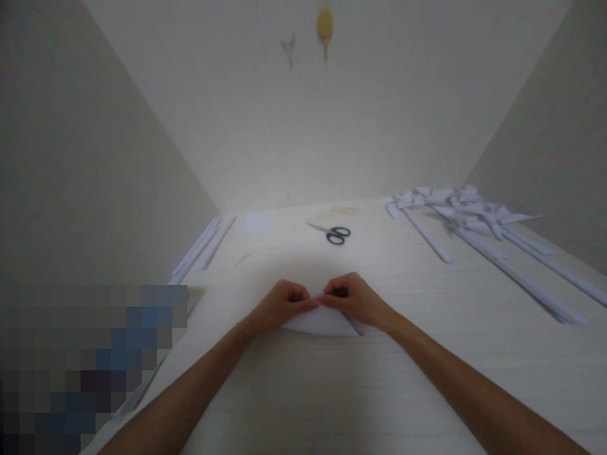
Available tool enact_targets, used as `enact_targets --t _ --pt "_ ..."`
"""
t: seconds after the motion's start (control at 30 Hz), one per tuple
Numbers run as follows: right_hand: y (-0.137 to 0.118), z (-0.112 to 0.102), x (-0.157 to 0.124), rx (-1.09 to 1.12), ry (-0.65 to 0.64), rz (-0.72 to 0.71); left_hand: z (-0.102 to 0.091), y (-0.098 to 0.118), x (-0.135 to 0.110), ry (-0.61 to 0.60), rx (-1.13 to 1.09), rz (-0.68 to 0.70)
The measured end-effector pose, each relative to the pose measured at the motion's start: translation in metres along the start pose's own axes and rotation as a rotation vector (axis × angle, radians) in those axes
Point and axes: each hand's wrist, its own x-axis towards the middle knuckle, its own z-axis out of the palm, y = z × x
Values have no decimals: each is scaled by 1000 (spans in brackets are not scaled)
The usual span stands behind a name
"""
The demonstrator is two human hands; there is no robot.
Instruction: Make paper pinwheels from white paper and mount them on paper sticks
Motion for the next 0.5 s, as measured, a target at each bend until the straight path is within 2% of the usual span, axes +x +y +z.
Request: enact_targets --t 0.5 --pt "2 0 1 10 7 3 -1 3 -1 4 -15 -11"
